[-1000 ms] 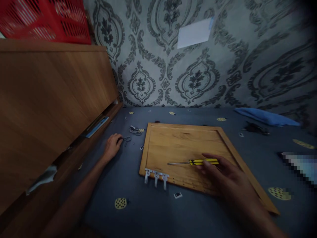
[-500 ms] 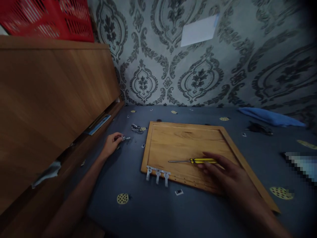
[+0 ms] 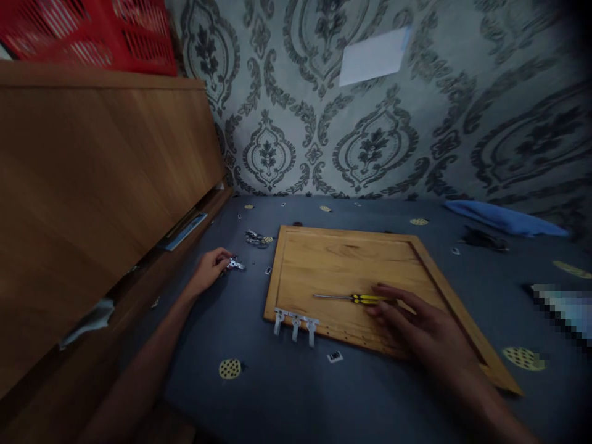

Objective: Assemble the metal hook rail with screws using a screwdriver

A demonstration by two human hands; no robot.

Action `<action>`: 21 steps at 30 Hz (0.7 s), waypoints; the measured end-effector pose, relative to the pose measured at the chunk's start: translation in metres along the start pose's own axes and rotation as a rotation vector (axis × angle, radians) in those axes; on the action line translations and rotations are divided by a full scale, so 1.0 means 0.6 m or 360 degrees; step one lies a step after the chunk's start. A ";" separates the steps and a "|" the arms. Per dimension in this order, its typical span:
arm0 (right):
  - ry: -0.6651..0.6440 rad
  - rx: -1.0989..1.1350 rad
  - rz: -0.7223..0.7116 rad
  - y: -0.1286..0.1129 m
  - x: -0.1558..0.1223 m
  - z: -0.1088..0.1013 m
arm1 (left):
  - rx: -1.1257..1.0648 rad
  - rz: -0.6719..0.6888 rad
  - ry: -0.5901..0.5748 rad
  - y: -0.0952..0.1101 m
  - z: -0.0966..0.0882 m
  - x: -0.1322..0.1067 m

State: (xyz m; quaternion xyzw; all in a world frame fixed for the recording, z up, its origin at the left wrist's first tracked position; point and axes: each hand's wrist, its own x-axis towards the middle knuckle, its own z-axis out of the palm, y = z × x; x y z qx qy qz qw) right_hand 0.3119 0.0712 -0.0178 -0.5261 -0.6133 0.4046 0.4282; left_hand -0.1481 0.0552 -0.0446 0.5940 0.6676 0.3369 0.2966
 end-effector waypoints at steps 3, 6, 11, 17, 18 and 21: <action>0.0047 -0.0083 -0.0056 -0.008 -0.008 0.000 | 0.0022 0.0010 -0.0058 0.001 -0.005 -0.002; 0.0159 -0.0211 -0.0234 -0.014 -0.017 0.004 | 0.0029 0.0038 -0.0106 0.002 -0.011 -0.004; 0.0234 -0.0347 -0.0633 -0.022 -0.030 0.024 | 0.0010 0.0143 -0.0134 0.015 -0.020 -0.010; -0.0069 -0.0355 -0.0919 -0.068 -0.056 0.071 | 0.0019 0.0245 -0.0200 0.040 -0.029 -0.025; -0.0144 -0.0354 -0.0939 -0.077 -0.063 0.083 | 0.0029 0.0249 -0.0223 0.042 -0.031 -0.026; -0.0260 -0.0333 -0.1072 -0.098 -0.089 0.125 | 0.0058 0.0266 -0.0264 0.049 -0.035 -0.029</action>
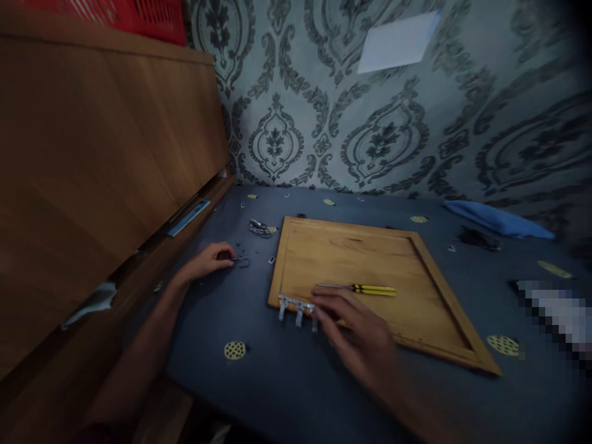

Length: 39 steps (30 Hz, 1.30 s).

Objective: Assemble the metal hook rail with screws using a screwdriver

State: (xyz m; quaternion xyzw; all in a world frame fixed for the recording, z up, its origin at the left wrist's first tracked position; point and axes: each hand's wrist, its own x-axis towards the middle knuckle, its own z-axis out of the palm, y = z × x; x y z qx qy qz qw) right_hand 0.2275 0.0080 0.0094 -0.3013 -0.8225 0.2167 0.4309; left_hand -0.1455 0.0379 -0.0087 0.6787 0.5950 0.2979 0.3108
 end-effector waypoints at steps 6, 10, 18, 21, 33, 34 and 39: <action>-0.0281 0.0041 -0.0143 -0.034 -0.022 0.068 | -0.0026 0.0040 -0.0227 0.016 -0.008 -0.006; -0.0411 -0.0042 -0.0135 -0.036 -0.040 0.090 | -0.0068 0.0037 -0.0488 0.030 -0.008 -0.012; -0.0621 -0.0030 -0.0002 -0.046 -0.053 0.114 | -0.0184 -0.0010 -0.0871 0.090 0.031 -0.027; -0.0631 0.0118 0.0092 -0.043 -0.056 0.117 | -0.0317 -0.0033 -0.0908 0.112 0.048 -0.032; -0.0390 0.0535 0.0466 -0.044 -0.054 0.113 | -0.0634 -0.0141 -0.0804 0.154 0.073 -0.041; -0.0391 0.0564 0.0469 -0.044 -0.053 0.112 | -0.0652 -0.0145 -0.0806 0.156 0.075 -0.042; -0.0353 0.0789 0.0596 -0.044 -0.052 0.109 | -0.0682 -0.0151 -0.0772 0.159 0.083 -0.043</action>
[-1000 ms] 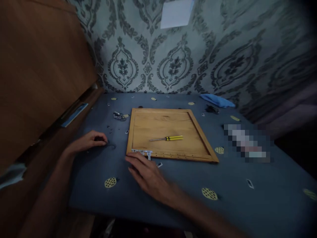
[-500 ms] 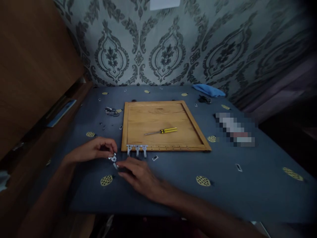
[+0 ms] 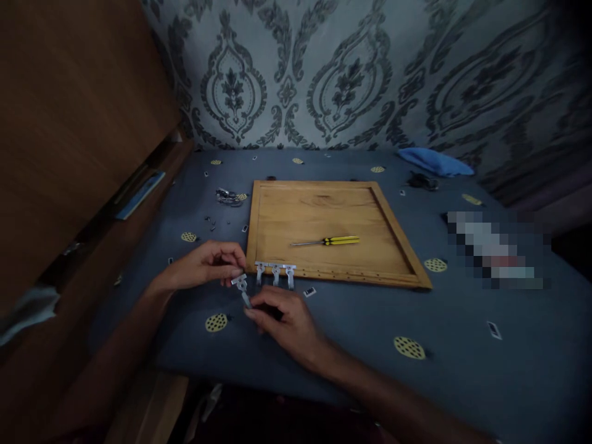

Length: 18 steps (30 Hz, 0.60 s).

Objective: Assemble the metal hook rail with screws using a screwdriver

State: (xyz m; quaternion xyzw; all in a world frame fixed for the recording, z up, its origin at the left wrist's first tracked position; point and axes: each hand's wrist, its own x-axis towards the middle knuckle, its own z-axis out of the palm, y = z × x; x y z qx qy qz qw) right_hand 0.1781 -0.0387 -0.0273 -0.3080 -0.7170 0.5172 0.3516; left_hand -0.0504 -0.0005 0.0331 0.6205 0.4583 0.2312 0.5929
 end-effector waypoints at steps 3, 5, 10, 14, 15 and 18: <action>0.0043 0.0111 0.0054 0.000 -0.001 -0.002 | 0.0049 0.0051 0.0084 0.000 -0.001 0.000; 0.0069 0.0116 0.0080 -0.001 -0.001 -0.004 | 0.0107 0.0103 0.0145 0.000 -0.002 -0.001; 0.0104 0.0042 0.0032 -0.002 -0.004 -0.009 | 0.0344 0.0267 0.0231 0.002 0.008 -0.012; 0.0124 0.0036 -0.0036 -0.002 -0.008 -0.012 | 0.0688 0.0377 0.0235 -0.001 0.033 -0.024; 0.0131 0.0031 -0.0061 -0.003 -0.009 -0.013 | 0.0767 0.0386 0.0257 -0.003 0.039 -0.027; 0.0152 0.0021 -0.0087 -0.009 -0.013 -0.017 | 0.0937 0.0420 0.0314 -0.011 0.055 -0.034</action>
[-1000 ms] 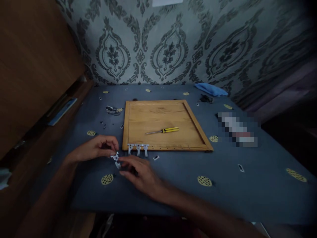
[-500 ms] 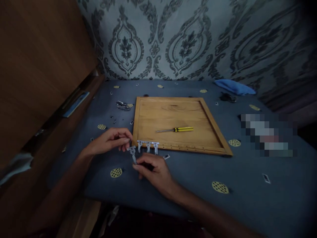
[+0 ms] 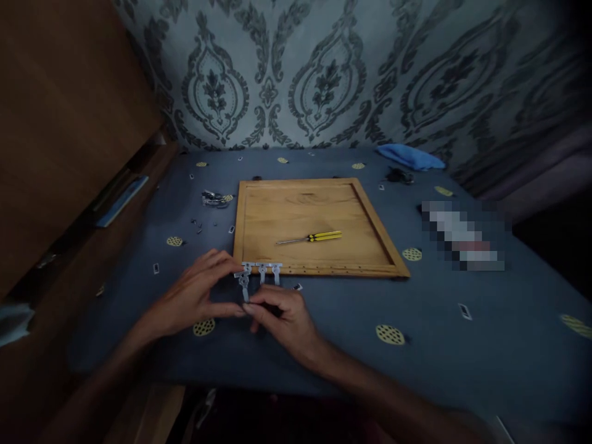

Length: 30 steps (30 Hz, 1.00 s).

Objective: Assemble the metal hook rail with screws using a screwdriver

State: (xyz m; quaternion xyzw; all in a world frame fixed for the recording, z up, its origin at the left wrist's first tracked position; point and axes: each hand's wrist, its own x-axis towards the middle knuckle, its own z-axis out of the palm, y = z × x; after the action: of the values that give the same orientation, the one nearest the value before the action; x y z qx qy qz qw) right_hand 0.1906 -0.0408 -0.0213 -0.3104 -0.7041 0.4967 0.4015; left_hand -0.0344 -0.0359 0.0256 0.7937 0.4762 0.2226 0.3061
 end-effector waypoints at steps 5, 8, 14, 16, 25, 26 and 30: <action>0.0037 -0.0006 0.0063 -0.011 -0.013 -0.014 | 0.0118 0.0109 0.0032 0.006 0.018 0.001; 0.0134 0.0029 0.0120 -0.011 -0.026 -0.027 | 0.0187 0.0178 0.0013 0.016 0.022 0.015; 0.0485 0.0193 0.0545 -0.001 -0.047 -0.063 | 0.0251 0.0253 -0.0089 0.044 0.026 0.063; 0.0524 0.0223 0.0665 0.000 -0.048 -0.074 | 0.0267 0.0271 -0.0115 0.048 0.031 0.079; 0.0401 0.0228 0.0758 -0.001 -0.033 -0.087 | 0.0422 0.0279 -0.0182 0.040 0.064 0.112; 0.0395 0.0231 0.0763 0.000 -0.031 -0.087 | 0.0434 0.0282 -0.0180 0.039 0.066 0.112; 0.0380 0.0248 0.0779 0.009 -0.025 -0.087 | 0.0442 0.0284 -0.0168 0.037 0.073 0.114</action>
State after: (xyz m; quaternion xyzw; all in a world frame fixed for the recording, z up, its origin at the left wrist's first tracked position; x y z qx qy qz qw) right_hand 0.2438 -0.0281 -0.0208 -0.4959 -0.5155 0.5913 0.3724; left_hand 0.0381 0.0055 0.0142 0.8781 0.4131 0.1391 0.1972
